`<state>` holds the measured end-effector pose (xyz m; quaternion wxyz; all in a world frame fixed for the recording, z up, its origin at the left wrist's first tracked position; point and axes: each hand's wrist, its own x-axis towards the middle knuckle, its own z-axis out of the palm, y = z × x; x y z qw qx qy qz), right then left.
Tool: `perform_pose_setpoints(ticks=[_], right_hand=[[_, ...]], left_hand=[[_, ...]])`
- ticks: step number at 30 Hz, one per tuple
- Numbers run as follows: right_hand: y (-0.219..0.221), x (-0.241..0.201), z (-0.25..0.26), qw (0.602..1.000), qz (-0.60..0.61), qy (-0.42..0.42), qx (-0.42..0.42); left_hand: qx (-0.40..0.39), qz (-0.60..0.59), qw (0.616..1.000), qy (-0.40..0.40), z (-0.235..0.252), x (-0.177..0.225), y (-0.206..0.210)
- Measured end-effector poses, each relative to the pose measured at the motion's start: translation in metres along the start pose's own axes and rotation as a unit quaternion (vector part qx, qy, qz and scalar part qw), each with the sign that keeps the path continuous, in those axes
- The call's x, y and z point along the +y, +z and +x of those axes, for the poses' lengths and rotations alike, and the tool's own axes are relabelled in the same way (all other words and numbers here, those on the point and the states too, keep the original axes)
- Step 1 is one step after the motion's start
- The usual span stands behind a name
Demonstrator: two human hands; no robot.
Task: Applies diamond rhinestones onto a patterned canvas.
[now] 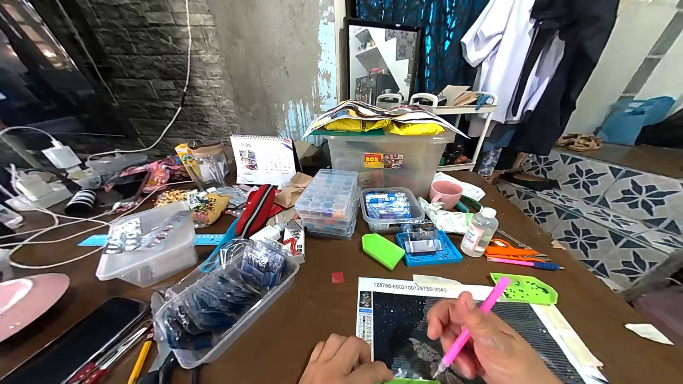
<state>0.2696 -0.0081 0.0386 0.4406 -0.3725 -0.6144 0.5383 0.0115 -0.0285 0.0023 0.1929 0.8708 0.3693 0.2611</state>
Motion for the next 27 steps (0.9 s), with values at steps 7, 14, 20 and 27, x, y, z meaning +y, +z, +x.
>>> perform_pose_setpoints(ticks=[7, 14, 20, 27], right_hand=[[-0.006, 0.026, 0.003, 0.993, 0.055, -0.037, -0.100], [0.002, 0.030, -0.005, 0.985, -0.067, -0.143, -0.072], [0.012, 0.037, -0.007, 0.961, -0.146, -0.224, -0.075], [0.018, 0.040, -0.007, 0.928, -0.216, -0.292, -0.084]], left_hand=[[-0.004, -0.005, 1.000, -0.013, -0.001, 0.001, -0.003], [-0.008, -0.007, 1.000, -0.012, 0.000, -0.001, -0.002], [-0.017, -0.023, 1.000, 0.003, 0.000, -0.005, 0.000], [-0.025, -0.020, 0.999, 0.006, 0.001, -0.005, -0.001]])
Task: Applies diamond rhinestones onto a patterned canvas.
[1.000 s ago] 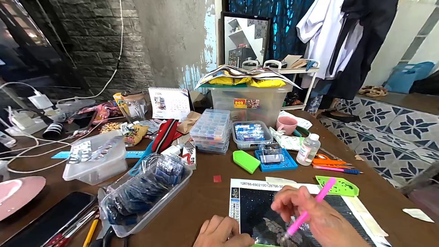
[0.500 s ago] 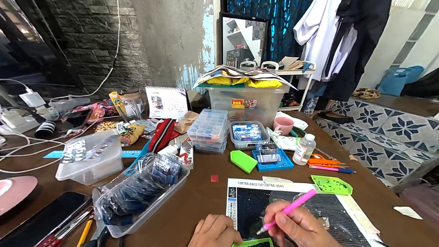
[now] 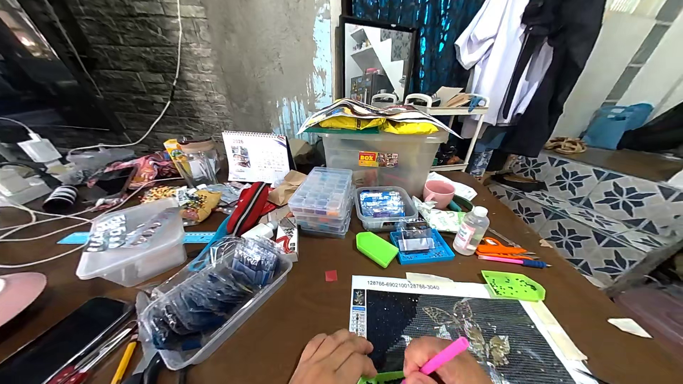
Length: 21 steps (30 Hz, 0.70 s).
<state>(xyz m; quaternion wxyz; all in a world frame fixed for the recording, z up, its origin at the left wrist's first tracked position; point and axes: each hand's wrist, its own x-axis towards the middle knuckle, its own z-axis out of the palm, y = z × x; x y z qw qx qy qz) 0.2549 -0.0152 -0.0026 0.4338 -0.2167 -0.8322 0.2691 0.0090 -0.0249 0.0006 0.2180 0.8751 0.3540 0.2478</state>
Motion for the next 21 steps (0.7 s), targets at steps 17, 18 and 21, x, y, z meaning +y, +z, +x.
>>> perform_pose_setpoints(ticks=[17, 18, 21], right_hand=[[-0.0011, -0.0030, 0.0001, 0.999, 0.025, 0.006, 0.025], [-0.0008, -0.0030, 0.0004, 1.000, 0.018, 0.001, 0.023], [0.0003, -0.0017, 0.0006, 1.000, 0.007, -0.007, 0.021]], left_hand=[[0.011, 0.002, 1.000, 0.004, -0.0004, -0.0008, 0.0012], [0.011, 0.005, 1.000, 0.003, -0.0006, -0.0009, 0.0013], [0.012, 0.008, 1.000, 0.005, -0.0006, -0.0014, 0.0012]])
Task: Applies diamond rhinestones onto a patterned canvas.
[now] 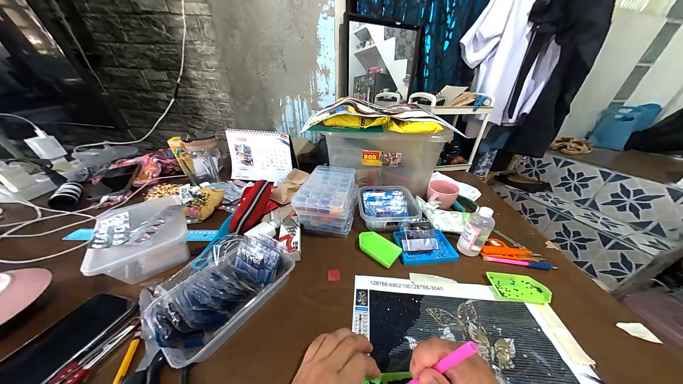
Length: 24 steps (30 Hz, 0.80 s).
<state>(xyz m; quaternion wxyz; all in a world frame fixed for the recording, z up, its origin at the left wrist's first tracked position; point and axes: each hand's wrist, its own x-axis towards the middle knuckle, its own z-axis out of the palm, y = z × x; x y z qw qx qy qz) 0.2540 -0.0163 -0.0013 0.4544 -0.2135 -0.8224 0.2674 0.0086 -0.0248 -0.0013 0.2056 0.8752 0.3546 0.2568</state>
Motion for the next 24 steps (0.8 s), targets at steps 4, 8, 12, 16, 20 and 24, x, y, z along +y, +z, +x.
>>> perform_pose_setpoints(ticks=[4, 8, 12, 16, 20, 24], right_hand=[[0.0003, 0.0004, 0.0002, 1.000, 0.001, -0.001, -0.004], [0.0007, 0.0003, 0.0008, 1.000, 0.004, -0.002, -0.009], [0.0015, 0.0009, 0.0007, 1.000, 0.001, -0.005, -0.011], [0.0011, 0.0014, 0.0010, 1.000, -0.004, -0.009, -0.017], [0.0010, 0.0007, 0.0012, 1.000, -0.002, -0.006, -0.023], [0.0004, 0.0012, 0.0014, 1.000, 0.001, 0.010, -0.015]], left_hand=[[-0.001, 0.000, 1.000, -0.002, 0.0001, 0.0002, -0.0005], [0.000, 0.000, 1.000, -0.005, -0.0003, 0.0004, 0.0004], [0.000, 0.003, 1.000, -0.004, -0.0003, 0.0005, 0.0002], [-0.001, 0.003, 1.000, -0.008, -0.0002, 0.0014, 0.0002], [-0.002, 0.004, 1.000, -0.009, 0.0001, 0.0017, -0.0001], [-0.003, 0.001, 1.000, -0.012, 0.0009, 0.0022, -0.0011]])
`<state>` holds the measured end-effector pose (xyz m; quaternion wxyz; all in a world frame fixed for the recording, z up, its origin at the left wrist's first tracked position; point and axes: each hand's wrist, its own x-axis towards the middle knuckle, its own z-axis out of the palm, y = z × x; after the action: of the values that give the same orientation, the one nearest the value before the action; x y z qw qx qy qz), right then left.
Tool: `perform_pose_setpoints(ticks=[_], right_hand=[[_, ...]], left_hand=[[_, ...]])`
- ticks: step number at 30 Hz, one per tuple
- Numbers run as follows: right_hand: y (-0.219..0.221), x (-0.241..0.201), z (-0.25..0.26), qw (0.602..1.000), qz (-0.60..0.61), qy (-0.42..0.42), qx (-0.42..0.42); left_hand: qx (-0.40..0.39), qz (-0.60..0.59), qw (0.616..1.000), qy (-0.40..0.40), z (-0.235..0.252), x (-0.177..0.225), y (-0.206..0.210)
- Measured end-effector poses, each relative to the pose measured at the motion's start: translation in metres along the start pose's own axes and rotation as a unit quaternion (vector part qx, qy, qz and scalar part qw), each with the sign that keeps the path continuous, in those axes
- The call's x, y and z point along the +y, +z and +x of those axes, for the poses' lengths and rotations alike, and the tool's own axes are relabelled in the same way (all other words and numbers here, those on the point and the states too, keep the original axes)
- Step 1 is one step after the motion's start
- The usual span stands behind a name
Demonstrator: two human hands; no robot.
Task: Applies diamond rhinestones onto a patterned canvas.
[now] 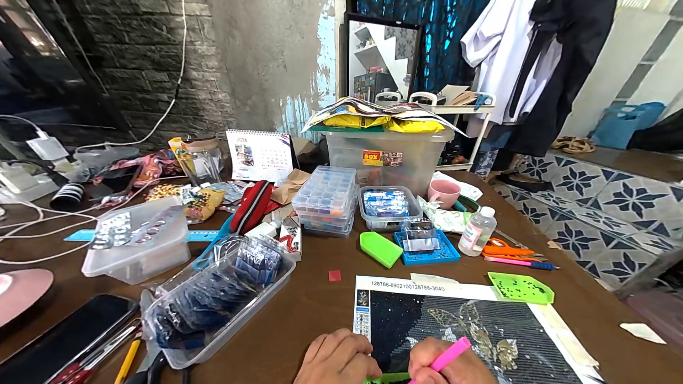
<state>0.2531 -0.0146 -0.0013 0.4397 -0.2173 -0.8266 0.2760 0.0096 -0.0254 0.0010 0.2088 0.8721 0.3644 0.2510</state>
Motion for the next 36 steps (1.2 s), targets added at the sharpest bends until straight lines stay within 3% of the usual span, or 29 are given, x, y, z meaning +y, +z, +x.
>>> perform_pose_setpoints(ticks=[10, 36], right_hand=[[0.0003, 0.0029, -0.0009, 0.992, 0.027, 0.085, 0.091], [0.0038, 0.0029, 0.0025, 0.991, -0.033, 0.108, 0.066]], left_hand=[[-0.006, -0.007, 1.000, -0.001, -0.0001, -0.0015, -0.0003], [-0.015, -0.035, 0.999, -0.005, 0.0005, -0.0019, 0.0007]])
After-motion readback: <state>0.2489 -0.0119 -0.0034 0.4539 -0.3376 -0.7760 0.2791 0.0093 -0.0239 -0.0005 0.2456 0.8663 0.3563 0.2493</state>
